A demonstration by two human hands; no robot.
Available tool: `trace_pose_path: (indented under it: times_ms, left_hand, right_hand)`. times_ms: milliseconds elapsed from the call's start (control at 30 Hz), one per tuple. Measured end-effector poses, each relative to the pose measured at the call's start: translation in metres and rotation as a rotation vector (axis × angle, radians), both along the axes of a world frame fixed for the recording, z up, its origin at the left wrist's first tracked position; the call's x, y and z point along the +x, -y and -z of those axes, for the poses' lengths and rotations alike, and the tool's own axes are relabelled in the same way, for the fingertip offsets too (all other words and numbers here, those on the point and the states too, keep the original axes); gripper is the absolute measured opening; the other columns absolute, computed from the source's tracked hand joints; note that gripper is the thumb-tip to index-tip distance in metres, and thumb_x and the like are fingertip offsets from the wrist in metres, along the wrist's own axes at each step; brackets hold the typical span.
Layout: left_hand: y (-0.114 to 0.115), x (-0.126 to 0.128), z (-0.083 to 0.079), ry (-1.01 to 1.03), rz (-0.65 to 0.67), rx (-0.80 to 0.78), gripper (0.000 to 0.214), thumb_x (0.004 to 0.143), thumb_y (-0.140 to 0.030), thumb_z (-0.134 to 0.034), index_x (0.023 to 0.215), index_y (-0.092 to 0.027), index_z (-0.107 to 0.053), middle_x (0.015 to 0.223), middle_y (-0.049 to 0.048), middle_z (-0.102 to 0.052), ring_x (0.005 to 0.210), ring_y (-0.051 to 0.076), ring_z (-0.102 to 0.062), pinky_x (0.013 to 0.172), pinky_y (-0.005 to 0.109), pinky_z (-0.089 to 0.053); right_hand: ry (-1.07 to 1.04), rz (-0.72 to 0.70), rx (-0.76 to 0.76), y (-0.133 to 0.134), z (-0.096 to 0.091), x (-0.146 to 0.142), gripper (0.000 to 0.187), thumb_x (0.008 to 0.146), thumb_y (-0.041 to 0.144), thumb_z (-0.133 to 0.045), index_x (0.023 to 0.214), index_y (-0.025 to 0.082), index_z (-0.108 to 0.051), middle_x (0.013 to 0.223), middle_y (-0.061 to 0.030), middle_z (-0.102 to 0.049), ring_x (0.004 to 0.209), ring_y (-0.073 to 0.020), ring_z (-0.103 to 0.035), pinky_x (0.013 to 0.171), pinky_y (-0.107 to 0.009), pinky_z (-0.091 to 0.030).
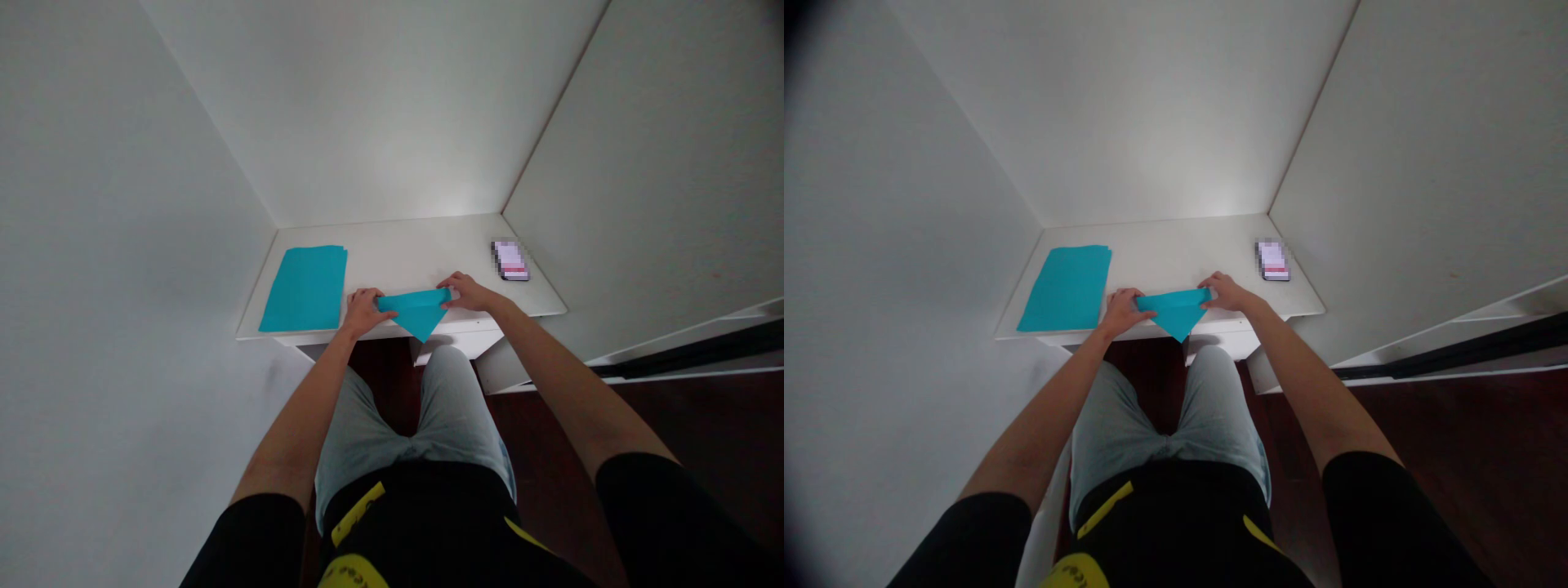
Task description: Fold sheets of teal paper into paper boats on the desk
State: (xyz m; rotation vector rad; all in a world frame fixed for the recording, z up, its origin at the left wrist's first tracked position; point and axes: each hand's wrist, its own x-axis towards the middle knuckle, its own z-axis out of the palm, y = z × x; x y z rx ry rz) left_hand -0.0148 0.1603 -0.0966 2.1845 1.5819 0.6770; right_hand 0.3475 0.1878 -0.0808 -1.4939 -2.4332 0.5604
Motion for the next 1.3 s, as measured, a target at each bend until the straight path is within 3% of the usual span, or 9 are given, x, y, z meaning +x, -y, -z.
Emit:
trace_pose_path:
  times_ms: [133,267,367,500,633,800,1000,1133,1300]
  left_hand:
    - [0.002,-0.001,-0.005,0.049,0.054,-0.013,0.043,0.083,-0.042,-0.093,0.122,-0.031,-0.079,0.124,0.0043,-0.08,0.128,0.033,-0.063,0.115,0.05,-0.037]
    - [0.006,-0.001,-0.01,0.051,0.14,0.019,0.025,0.091,-0.039,-0.088,0.115,-0.036,-0.085,0.117,0.0016,-0.083,0.121,0.03,-0.065,0.112,0.05,-0.038]
    - [0.006,0.0,-0.01,-0.006,0.165,0.045,0.018,0.093,-0.036,-0.085,0.111,-0.037,-0.088,0.113,0.0034,-0.082,0.117,0.03,-0.066,0.108,0.05,-0.04]
    - [0.006,0.001,-0.004,-0.054,0.183,0.094,0.02,0.096,-0.03,-0.081,0.113,-0.037,-0.088,0.116,0.0043,-0.08,0.116,0.028,-0.065,0.105,0.048,-0.042]
    - [0.006,0.001,0.002,-0.07,0.2,0.132,0.021,0.099,-0.028,-0.077,0.117,-0.035,-0.086,0.12,0.0045,-0.079,0.118,0.027,-0.066,0.106,0.047,-0.043]
    - [0.005,-0.001,0.003,-0.034,0.194,0.125,0.02,0.099,-0.029,-0.076,0.115,-0.032,-0.086,0.12,0.0056,-0.081,0.116,0.027,-0.069,0.108,0.046,-0.048]
    - [0.004,-0.002,0.001,0.092,0.171,0.1,0.029,0.092,-0.013,-0.07,0.109,-0.029,-0.087,0.115,0.0037,-0.083,0.113,0.023,-0.073,0.11,0.041,-0.054]
    - [0.01,-0.001,0.001,0.064,0.202,0.159,0.023,0.093,-0.022,-0.072,0.109,-0.029,-0.087,0.122,0.0043,-0.083,0.12,0.026,-0.072,0.117,0.047,-0.051]
    - [0.017,-0.003,0.006,-0.016,0.357,0.206,0.035,0.096,-0.034,-0.072,0.128,-0.026,-0.082,0.14,0.0084,-0.078,0.135,0.029,-0.069,0.124,0.052,-0.046]
  right_hand:
    - [0.068,-0.056,0.081,0.008,-0.009,-0.009,0.034,0.087,0.04,-0.086,0.115,0.022,-0.082,0.123,-0.0124,-0.075,0.112,-0.0315,-0.069,0.105,-0.046,-0.051]
    - [0.218,-0.041,0.225,0.036,-0.022,-0.028,0.017,0.098,0.029,-0.073,0.111,0.024,-0.082,0.121,-0.0106,-0.08,0.113,-0.0327,-0.07,0.095,-0.044,-0.05]
    - [0.308,-0.027,0.322,0.064,-0.021,-0.046,0.027,0.101,0.016,-0.063,0.12,0.023,-0.081,0.128,-0.0115,-0.081,0.118,-0.0319,-0.071,0.101,-0.047,-0.048]
    - [0.27,0.002,0.306,0.095,-0.007,-0.075,0.045,0.102,0.014,-0.057,0.143,0.021,-0.072,0.15,-0.0122,-0.072,0.131,-0.0303,-0.069,0.114,-0.048,-0.047]
    - [0.179,0.006,0.262,0.109,0.008,-0.11,0.055,0.106,0.026,-0.052,0.159,0.014,-0.058,0.167,-0.0158,-0.056,0.151,-0.0311,-0.057,0.129,-0.051,-0.04]
    - [0.074,0.096,0.226,0.107,0.02,-0.147,0.066,0.111,0.052,-0.047,0.165,0.013,-0.052,0.172,-0.019,-0.048,0.161,-0.0355,-0.044,0.135,-0.056,-0.033]
    - [0.019,0.1,0.204,0.104,0.029,-0.143,0.07,0.11,0.059,-0.046,0.168,0.02,-0.048,0.176,-0.0165,-0.042,0.165,-0.0388,-0.038,0.134,-0.065,-0.028]
    - [0.029,0.105,0.214,0.102,0.03,-0.135,0.067,0.111,0.06,-0.045,0.167,0.023,-0.05,0.177,-0.0138,-0.041,0.166,-0.0383,-0.036,0.134,-0.067,-0.026]
    - [0.047,0.103,0.216,0.101,0.032,-0.127,0.074,0.109,0.065,-0.048,0.167,0.02,-0.049,0.178,-0.0174,-0.037,0.167,-0.0389,-0.033,0.135,-0.064,-0.025]
